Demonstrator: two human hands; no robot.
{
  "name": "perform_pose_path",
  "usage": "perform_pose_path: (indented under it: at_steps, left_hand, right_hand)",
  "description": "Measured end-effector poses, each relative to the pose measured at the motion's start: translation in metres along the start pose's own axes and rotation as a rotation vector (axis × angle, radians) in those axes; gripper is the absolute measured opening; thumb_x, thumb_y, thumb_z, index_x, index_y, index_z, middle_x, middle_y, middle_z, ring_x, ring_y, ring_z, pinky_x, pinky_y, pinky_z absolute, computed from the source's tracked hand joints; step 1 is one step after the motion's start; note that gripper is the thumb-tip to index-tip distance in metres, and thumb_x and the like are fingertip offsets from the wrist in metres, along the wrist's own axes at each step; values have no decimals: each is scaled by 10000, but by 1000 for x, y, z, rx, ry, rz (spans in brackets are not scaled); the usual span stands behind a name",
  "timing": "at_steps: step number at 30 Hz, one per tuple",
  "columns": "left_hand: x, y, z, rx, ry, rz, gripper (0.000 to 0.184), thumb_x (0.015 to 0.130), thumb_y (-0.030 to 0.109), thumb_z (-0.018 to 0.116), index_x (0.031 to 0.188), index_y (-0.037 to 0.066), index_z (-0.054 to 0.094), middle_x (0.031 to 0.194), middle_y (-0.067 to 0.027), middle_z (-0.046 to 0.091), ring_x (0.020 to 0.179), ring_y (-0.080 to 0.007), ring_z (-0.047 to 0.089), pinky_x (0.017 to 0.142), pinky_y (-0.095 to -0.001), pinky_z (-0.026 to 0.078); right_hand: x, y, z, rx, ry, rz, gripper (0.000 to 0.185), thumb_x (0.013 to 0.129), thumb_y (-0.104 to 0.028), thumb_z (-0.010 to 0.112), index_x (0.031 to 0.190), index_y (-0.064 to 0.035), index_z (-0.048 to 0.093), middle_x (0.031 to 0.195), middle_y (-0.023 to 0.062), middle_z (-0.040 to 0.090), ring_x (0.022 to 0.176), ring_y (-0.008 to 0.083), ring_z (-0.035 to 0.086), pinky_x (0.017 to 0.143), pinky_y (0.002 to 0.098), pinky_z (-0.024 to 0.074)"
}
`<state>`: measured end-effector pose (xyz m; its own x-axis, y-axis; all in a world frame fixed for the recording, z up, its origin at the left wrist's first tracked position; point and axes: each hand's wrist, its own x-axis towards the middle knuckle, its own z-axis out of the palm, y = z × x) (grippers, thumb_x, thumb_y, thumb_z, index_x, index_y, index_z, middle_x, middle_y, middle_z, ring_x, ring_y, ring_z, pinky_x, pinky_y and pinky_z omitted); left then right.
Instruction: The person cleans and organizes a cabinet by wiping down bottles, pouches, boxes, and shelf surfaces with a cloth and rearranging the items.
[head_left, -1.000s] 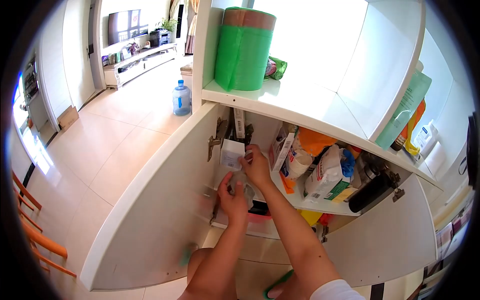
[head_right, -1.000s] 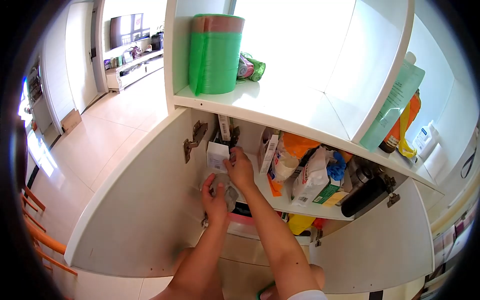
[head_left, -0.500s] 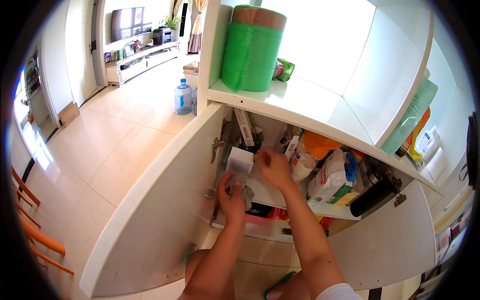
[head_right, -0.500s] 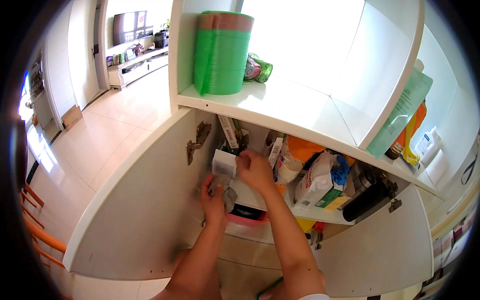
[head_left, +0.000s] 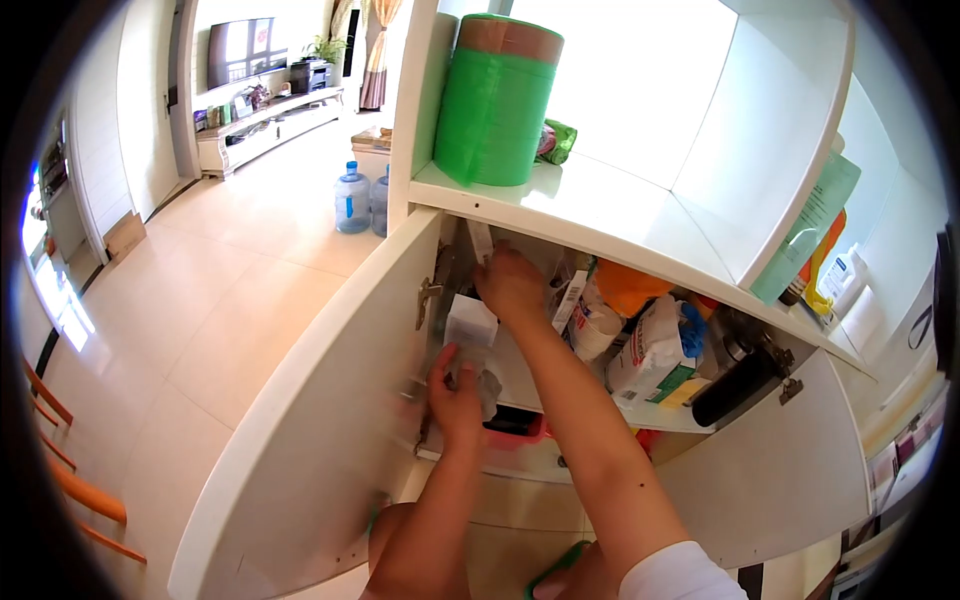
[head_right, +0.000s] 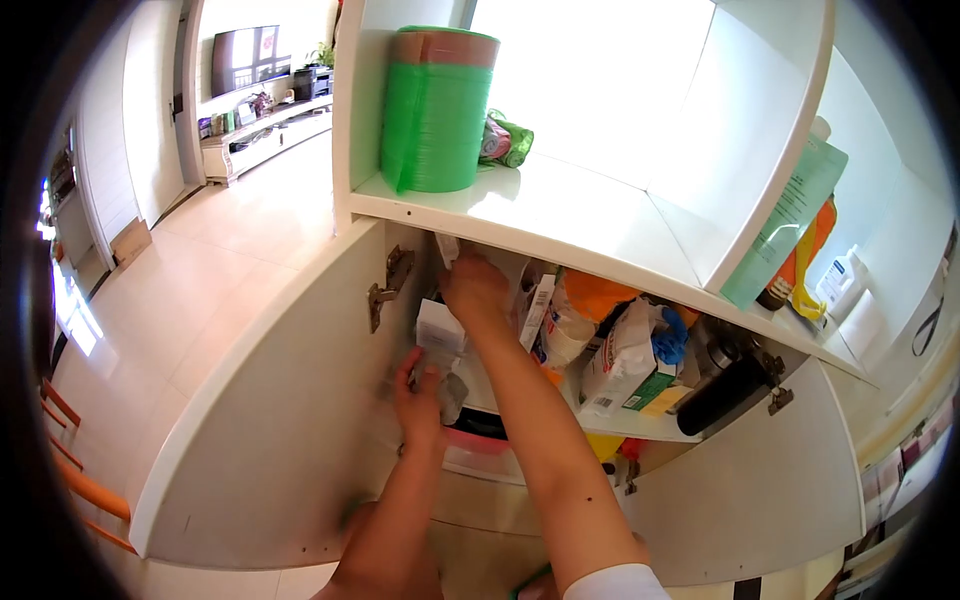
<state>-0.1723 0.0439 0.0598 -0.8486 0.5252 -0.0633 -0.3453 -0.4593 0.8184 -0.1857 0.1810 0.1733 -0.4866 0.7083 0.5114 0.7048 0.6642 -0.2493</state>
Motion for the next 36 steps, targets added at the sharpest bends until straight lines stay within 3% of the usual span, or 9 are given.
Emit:
perform_pose_path:
  at_steps: [5,9,11,13,15,20,30,36]
  left_hand:
    - [-7,16,2,34,-17,-21,350,895,46,570,1245,65,545,1222,-57,532,1078,-158,504,930,-283,413]
    - [-9,18,3,-40,-34,-77,333,920,50,556,1251,50,526,1243,-67,525,1058,-154,530,916,-281,437]
    - [-5,5,-1,-54,-44,-65,337,910,46,560,1245,48,528,1217,-70,534,1050,-158,531,910,-281,437]
    - [-7,1,-2,-71,-52,-51,341,900,43,564,1240,45,531,1190,-73,543,1042,-163,531,904,-282,437]
    - [-10,3,-1,-92,-71,-71,340,899,37,562,1238,35,528,1190,-76,546,1046,-166,537,905,-283,440]
    - [-17,2,0,-84,-84,-84,339,895,30,565,1233,31,532,1189,-74,551,1047,-168,539,909,-285,437]
    - [-23,-4,-4,16,-102,-67,301,879,54,606,1179,37,587,1149,-67,570,996,-156,539,874,-279,448]
    - [-27,2,-3,-13,-115,-78,286,887,56,601,1173,43,590,1131,-74,577,986,-150,544,859,-269,455]
  right_hand:
    - [-23,2,-24,32,107,-50,357,808,-311,627,959,4,557,788,189,653,772,362,658,674,448,537]
    - [-79,6,-58,135,147,20,333,801,-315,643,900,-9,555,778,186,644,741,353,652,638,440,525]
    - [-117,21,-69,269,277,84,334,792,-309,674,906,-14,566,738,163,630,683,335,642,614,421,512]
    - [-157,39,-79,324,295,148,344,776,-268,718,980,-24,585,730,125,656,647,266,653,626,359,520]
    - [-191,53,-87,324,331,225,326,781,-233,720,978,-11,587,753,124,668,656,254,659,633,348,521]
    - [-244,98,-80,245,308,358,317,785,-266,711,936,-15,589,803,146,675,691,293,664,631,352,521]
    - [-239,124,-60,75,280,331,361,802,-258,702,986,14,553,757,165,665,672,319,662,603,398,521]
    - [-229,134,-50,142,278,341,376,788,-252,745,957,14,540,724,159,661,652,325,658,585,388,517]
